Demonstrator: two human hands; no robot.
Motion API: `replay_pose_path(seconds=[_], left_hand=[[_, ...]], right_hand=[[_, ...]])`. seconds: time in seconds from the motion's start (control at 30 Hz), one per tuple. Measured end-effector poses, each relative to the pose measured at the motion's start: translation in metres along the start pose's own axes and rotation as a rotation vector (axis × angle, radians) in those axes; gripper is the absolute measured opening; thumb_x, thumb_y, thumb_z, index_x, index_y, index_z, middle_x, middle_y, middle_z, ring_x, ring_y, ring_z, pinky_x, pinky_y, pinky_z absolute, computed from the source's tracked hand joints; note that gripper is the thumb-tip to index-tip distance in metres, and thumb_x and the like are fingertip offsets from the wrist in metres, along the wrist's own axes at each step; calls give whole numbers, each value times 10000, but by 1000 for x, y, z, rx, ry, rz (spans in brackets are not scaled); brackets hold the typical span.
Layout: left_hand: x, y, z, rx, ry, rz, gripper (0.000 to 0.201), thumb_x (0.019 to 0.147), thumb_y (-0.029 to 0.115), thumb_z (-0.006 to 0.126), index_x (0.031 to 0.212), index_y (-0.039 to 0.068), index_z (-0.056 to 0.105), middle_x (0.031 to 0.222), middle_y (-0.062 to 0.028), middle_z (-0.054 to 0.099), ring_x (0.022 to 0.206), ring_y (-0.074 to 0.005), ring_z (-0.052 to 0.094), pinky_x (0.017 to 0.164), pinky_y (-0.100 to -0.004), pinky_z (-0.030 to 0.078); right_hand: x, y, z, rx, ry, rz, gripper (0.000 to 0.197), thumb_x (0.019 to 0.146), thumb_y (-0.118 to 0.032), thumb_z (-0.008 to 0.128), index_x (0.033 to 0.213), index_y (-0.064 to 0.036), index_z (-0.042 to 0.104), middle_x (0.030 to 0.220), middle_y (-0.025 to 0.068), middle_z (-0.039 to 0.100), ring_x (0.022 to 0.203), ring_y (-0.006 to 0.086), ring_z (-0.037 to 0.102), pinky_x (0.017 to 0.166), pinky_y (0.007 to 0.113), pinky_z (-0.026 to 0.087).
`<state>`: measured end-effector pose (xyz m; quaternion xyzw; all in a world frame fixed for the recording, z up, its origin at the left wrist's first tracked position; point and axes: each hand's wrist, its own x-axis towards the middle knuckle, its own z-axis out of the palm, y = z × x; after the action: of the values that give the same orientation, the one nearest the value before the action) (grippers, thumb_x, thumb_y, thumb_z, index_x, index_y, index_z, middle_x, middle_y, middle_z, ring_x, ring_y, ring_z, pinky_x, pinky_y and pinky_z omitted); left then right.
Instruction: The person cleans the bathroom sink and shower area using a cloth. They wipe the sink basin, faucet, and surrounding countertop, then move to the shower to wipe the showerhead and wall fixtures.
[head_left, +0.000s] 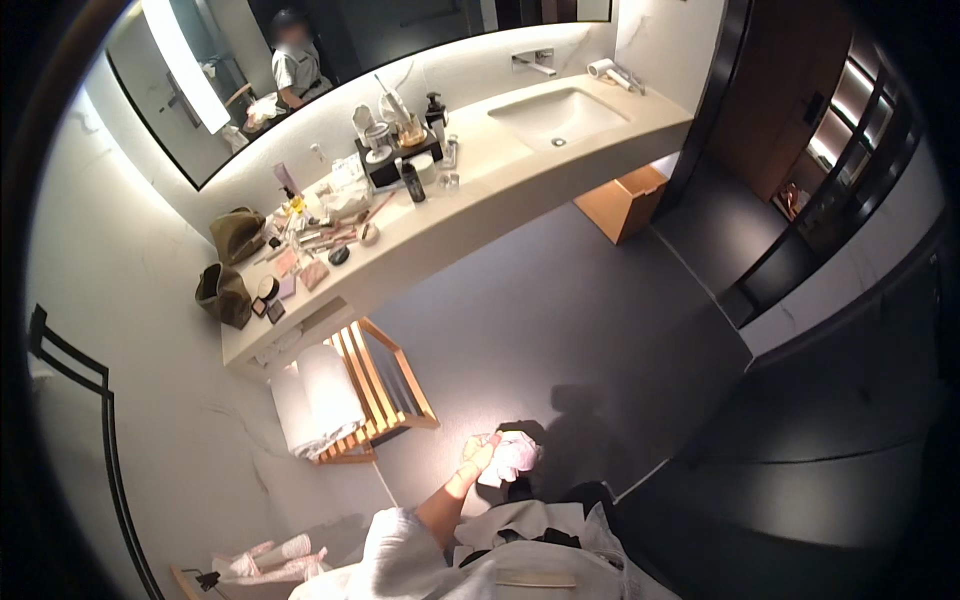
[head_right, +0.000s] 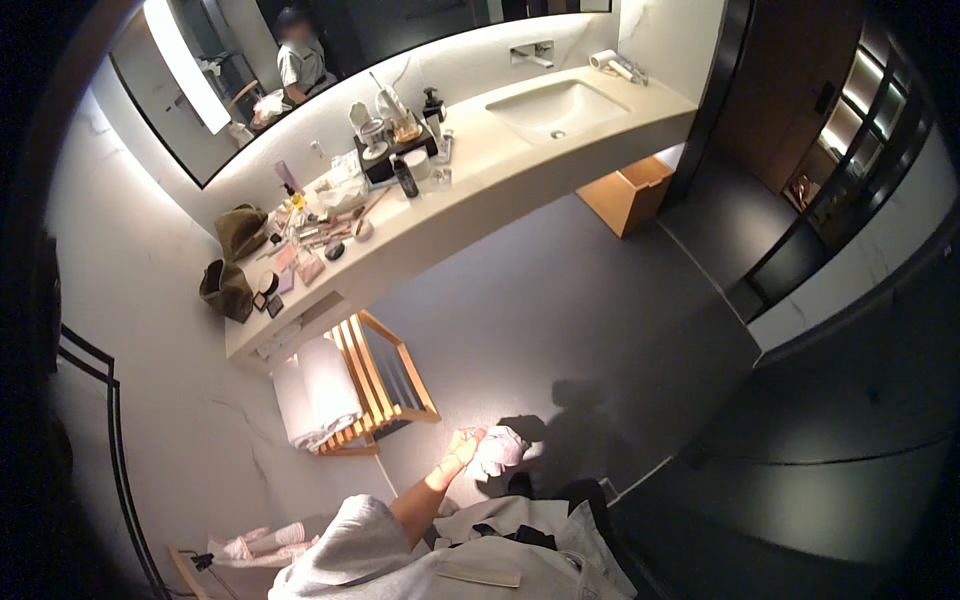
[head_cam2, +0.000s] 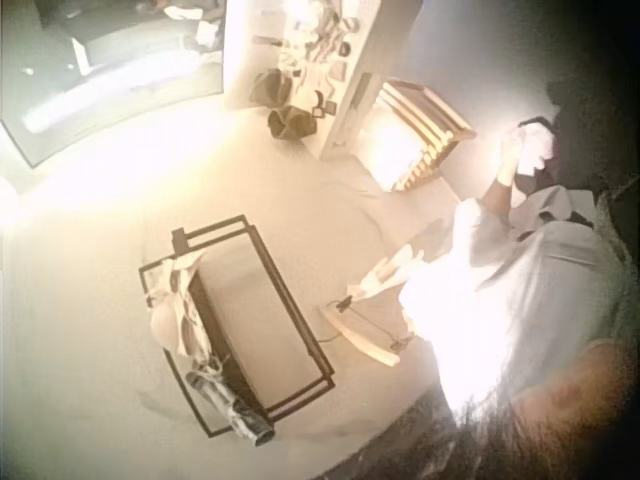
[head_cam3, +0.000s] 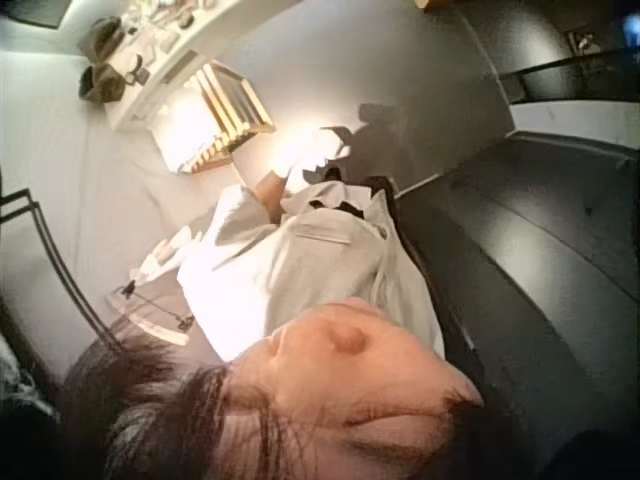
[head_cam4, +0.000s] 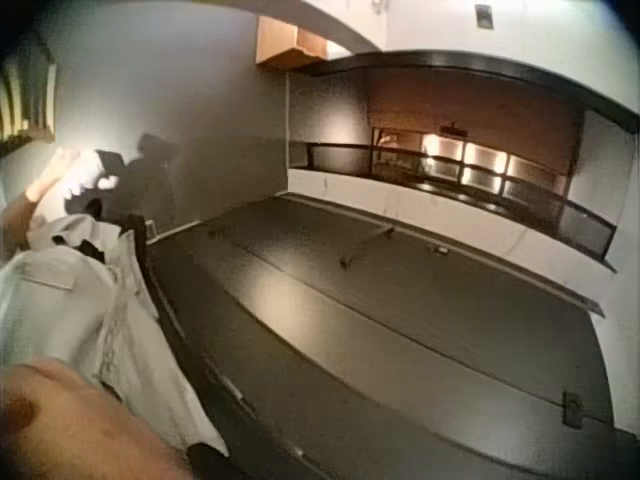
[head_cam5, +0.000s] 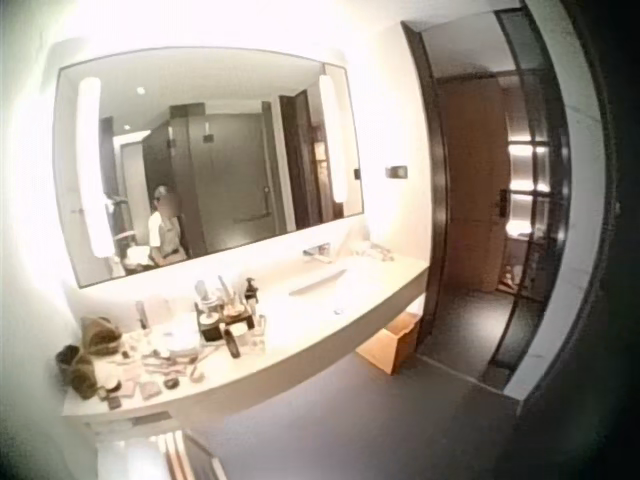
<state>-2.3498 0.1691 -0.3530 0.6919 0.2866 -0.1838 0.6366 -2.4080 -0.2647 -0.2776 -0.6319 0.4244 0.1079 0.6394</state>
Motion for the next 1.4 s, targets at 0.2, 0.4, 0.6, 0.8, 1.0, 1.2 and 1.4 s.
replay_pose_path(seconds=[0.2, 0.4, 0.6, 0.8, 1.0, 1.2, 1.4], left_hand=[[58, 177, 46, 144, 95, 374, 460, 905, 466, 580, 1007, 28, 674, 891, -157, 690, 850, -256, 646, 771, -357, 490], [99, 361, 91, 187, 102, 688, 428, 860, 413, 662, 1140, 89, 644, 1110, -187, 634, 999, -343, 617, 837, -392, 485], [128, 457, 114, 240, -166, 1091, 622, 859, 286, 708, 1390, 79, 459, 1402, -147, 463, 1236, -276, 507, 1037, -386, 413], [174, 480, 14, -173, 239, 692, 251, 900, 42, 634, 1151, 33, 637, 938, -69, 711, 875, -126, 672, 784, -260, 521], [211, 518, -156, -92, 1025, 810, 73, 859, -8, 635, 917, 3, 678, 835, -75, 694, 752, -115, 639, 720, -243, 497], [258, 517, -282, -29, 1127, 504, 614, 705, 147, 817, 1250, 58, 549, 1163, -89, 627, 1073, -178, 583, 888, -346, 451], [309, 493, -267, 12, 887, 269, 1083, 527, 241, 922, 1436, 82, 356, 1430, -126, 423, 1316, -278, 407, 1053, -435, 370]], right_hand=[[84, -62, 61, -52, -126, 65, 579, 915, -541, 532, 1381, -212, 438, 1275, 100, 544, 1093, 247, 559, 816, 464, 509], [218, -144, 107, 26, -316, 160, 618, 912, -534, 558, 1428, -228, 409, 1312, 108, 526, 1125, 256, 550, 834, 472, 511], [206, -422, 332, 430, -990, -45, 611, 930, -399, 583, 1395, -50, 396, 1318, 129, 528, 1198, 281, 540, 976, 438, 482], [194, -548, 521, -225, -971, -892, 599, 763, -39, 773, 1290, -22, 490, 1158, 106, 593, 1071, 187, 586, 901, 339, 501], [256, -560, 710, -853, -669, -1493, 777, 663, -214, 843, 1334, -114, 464, 1328, 153, 427, 1213, 341, 471, 938, 401, 460], [205, -556, 808, -952, -988, -1527, 644, 726, -213, 783, 1296, -115, 498, 1345, 127, 458, 1229, 320, 461, 970, 434, 427], [144, -510, 908, -939, -1452, -1897, 536, 710, -145, 745, 1201, -94, 536, 1294, 81, 508, 1214, 259, 466, 953, 408, 379]])
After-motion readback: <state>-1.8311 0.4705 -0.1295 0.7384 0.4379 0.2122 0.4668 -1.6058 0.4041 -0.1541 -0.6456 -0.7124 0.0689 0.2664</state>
